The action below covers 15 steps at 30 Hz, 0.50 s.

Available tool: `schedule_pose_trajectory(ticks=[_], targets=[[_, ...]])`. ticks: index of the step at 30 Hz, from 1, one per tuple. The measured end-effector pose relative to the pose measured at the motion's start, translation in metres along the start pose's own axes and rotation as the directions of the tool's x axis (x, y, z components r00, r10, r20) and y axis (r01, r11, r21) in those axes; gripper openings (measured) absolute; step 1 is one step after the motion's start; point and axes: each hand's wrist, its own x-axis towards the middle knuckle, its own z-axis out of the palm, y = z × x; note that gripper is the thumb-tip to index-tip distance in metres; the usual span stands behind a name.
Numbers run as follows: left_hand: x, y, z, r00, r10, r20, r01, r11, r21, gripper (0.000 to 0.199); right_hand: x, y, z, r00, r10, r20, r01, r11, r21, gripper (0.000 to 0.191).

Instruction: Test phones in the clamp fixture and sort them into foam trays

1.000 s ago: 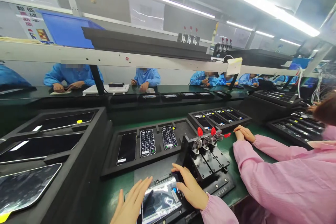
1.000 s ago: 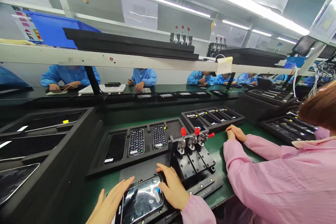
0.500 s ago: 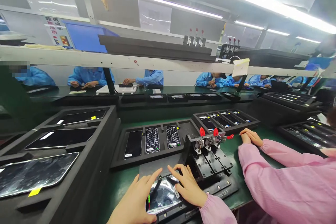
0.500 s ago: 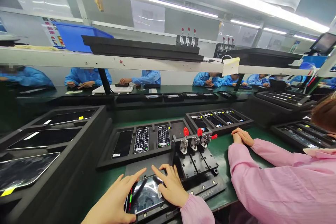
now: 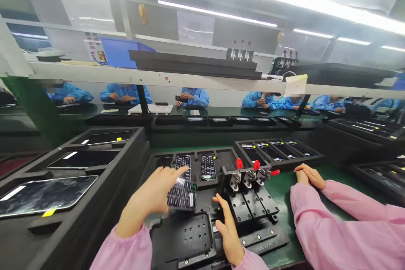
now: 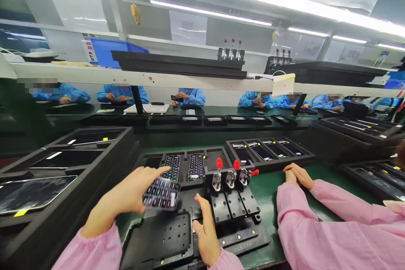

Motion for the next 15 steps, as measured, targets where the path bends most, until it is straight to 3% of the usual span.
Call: schedule_pose_trajectory(ticks=[2, 4, 6, 8, 10, 11, 12, 14, 15], targets=[[0.04, -0.005, -0.015, 0.999, 0.05, -0.005, -0.049, 0.997, 0.053, 0.098, 0.007, -0.009, -0.02, 0.998, -0.054, -0.018, 0.052, 0.995, -0.087, 0.05], [0.087, -0.008, -0.021, 0.993, 0.116, 0.019, -0.116, 0.992, 0.046, 0.095, 0.024, -0.014, -0.073, 0.994, -0.11, -0.012, 0.106, 0.976, -0.19, 0.047], [0.135, -0.006, -0.017, 0.977, 0.205, 0.053, -0.207, 0.978, 0.038, 0.092, 0.044, -0.008, -0.158, 0.988, -0.14, -0.07, 0.122, 0.969, -0.215, 0.043], [0.179, 0.0, -0.006, 0.95, 0.3, 0.092, -0.304, 0.952, 0.034, 0.088, 0.059, 0.01, -0.257, 0.968, -0.185, -0.172, 0.139, 0.958, -0.249, 0.038], [0.218, 0.01, 0.009, 0.914, 0.386, 0.127, -0.393, 0.919, 0.034, 0.084, 0.064, 0.033, -0.344, 0.947, -0.286, -0.147, 0.215, 0.903, -0.373, 0.037], [0.235, 0.015, 0.017, 0.894, 0.426, 0.143, -0.434, 0.9, 0.035, 0.081, 0.063, 0.042, -0.376, 0.962, -0.258, -0.091, 0.203, 0.896, -0.395, 0.043], [0.251, 0.02, 0.025, 0.871, 0.466, 0.158, -0.476, 0.879, 0.035, 0.079, 0.061, 0.049, -0.401, 0.982, -0.157, 0.101, 0.185, 0.904, -0.385, 0.046], [0.279, 0.03, 0.04, 0.817, 0.545, 0.187, -0.559, 0.829, 0.029, 0.073, 0.055, 0.055, -0.426, 0.926, -0.014, 0.378, 0.171, 0.908, -0.384, 0.052], [0.291, 0.034, 0.047, 0.787, 0.583, 0.201, -0.599, 0.801, 0.024, 0.071, 0.053, 0.055, -0.429, 0.896, 0.025, 0.443, 0.166, 0.907, -0.387, 0.052]])
